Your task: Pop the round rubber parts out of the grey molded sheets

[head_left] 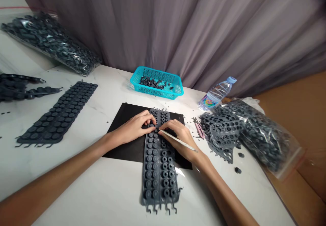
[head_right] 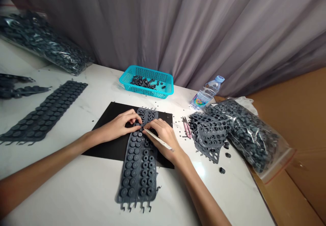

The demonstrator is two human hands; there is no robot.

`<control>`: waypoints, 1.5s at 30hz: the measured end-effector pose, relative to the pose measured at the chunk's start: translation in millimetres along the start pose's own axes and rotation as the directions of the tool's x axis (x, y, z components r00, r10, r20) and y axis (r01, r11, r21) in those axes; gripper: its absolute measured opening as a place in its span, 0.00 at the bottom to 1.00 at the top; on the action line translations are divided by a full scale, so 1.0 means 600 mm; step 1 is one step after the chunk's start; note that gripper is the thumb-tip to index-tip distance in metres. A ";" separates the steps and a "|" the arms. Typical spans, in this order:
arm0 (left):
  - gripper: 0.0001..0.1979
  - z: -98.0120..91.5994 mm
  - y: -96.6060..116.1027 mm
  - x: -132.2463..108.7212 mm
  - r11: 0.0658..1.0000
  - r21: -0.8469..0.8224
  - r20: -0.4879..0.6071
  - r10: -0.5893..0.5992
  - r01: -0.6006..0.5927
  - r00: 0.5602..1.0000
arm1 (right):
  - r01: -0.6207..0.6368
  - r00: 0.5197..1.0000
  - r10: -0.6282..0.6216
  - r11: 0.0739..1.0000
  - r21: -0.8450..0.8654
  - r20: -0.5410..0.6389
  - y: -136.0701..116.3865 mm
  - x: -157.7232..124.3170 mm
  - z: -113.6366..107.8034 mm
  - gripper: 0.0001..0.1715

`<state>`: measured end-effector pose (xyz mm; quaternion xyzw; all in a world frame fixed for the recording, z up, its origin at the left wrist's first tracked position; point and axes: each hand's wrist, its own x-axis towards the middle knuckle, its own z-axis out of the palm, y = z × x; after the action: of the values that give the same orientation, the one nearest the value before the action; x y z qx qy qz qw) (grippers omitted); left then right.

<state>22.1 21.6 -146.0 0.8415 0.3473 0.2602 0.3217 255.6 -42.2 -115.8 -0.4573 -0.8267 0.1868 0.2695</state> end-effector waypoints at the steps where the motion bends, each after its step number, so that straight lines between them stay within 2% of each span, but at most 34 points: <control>1: 0.08 0.002 -0.002 0.000 1.000 0.000 -0.007 -0.005 0.005 1.000 | 0.002 1.000 -0.002 1.000 -0.004 0.007 0.002 -0.001 -0.001 0.10; 10: 0.08 0.005 -0.005 0.002 1.000 -0.012 -0.016 0.007 -0.007 1.000 | 0.035 0.999 -0.035 0.995 -0.092 0.001 0.008 -0.001 0.003 0.11; 14: 0.08 0.005 -0.004 0.003 1.000 -0.008 -0.012 0.005 -0.005 1.000 | 0.063 0.998 -0.065 0.977 -0.205 -0.003 0.001 -0.001 0.005 0.12; 17: 0.08 0.005 -0.002 0.002 1.000 -0.008 -0.012 0.004 -0.004 1.000 | 0.122 0.993 -0.113 0.932 -0.340 0.044 -0.001 0.000 0.010 0.14; 21: 0.07 0.005 -0.002 0.002 1.000 -0.005 -0.018 0.006 -0.006 1.000 | 0.192 0.981 -0.182 0.820 -0.539 0.074 0.007 0.002 0.027 0.14; 25: 0.07 0.005 -0.003 0.002 1.000 0.002 -0.022 0.013 -0.013 1.000 | 0.216 0.973 -0.218 0.756 -0.618 0.072 0.018 0.003 0.046 0.13; 28: 0.07 0.006 -0.003 0.003 1.000 0.002 -0.024 0.013 -0.013 1.000 | 0.204 0.976 -0.211 0.771 -0.603 0.061 0.020 0.003 0.050 0.14; 31: 0.07 0.006 -0.004 0.004 1.000 -0.001 -0.025 0.022 -0.022 0.999 | 0.186 0.981 -0.187 0.826 -0.532 0.053 0.011 0.003 0.038 0.14; 35: 0.07 0.006 -0.005 0.004 1.000 -0.008 -0.018 0.025 -0.025 1.000 | 0.111 0.994 -0.110 0.947 -0.300 0.018 0.000 0.000 0.010 0.11; 37: 0.07 0.006 -0.006 0.004 1.000 -0.018 -0.020 0.024 -0.024 1.000 | 0.059 0.998 -0.057 0.978 -0.198 0.017 -0.001 -0.002 -0.001 0.10; 40: 0.07 0.007 -0.008 0.004 0.999 -0.027 -0.022 0.022 -0.023 1.000 | 0.024 0.999 -0.019 0.991 -0.134 0.038 0.000 -0.004 -0.010 0.09; 45: 0.08 0.009 -0.012 0.004 1.000 -0.025 -0.015 0.015 -0.015 1.000 | 0.057 0.997 -0.050 0.990 -0.126 0.053 -0.001 -0.002 -0.009 0.10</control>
<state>23.9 25.6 -154.2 0.8382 0.3400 0.2731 0.3275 259.2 -42.8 -111.5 -0.4464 -0.8554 0.1375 0.2240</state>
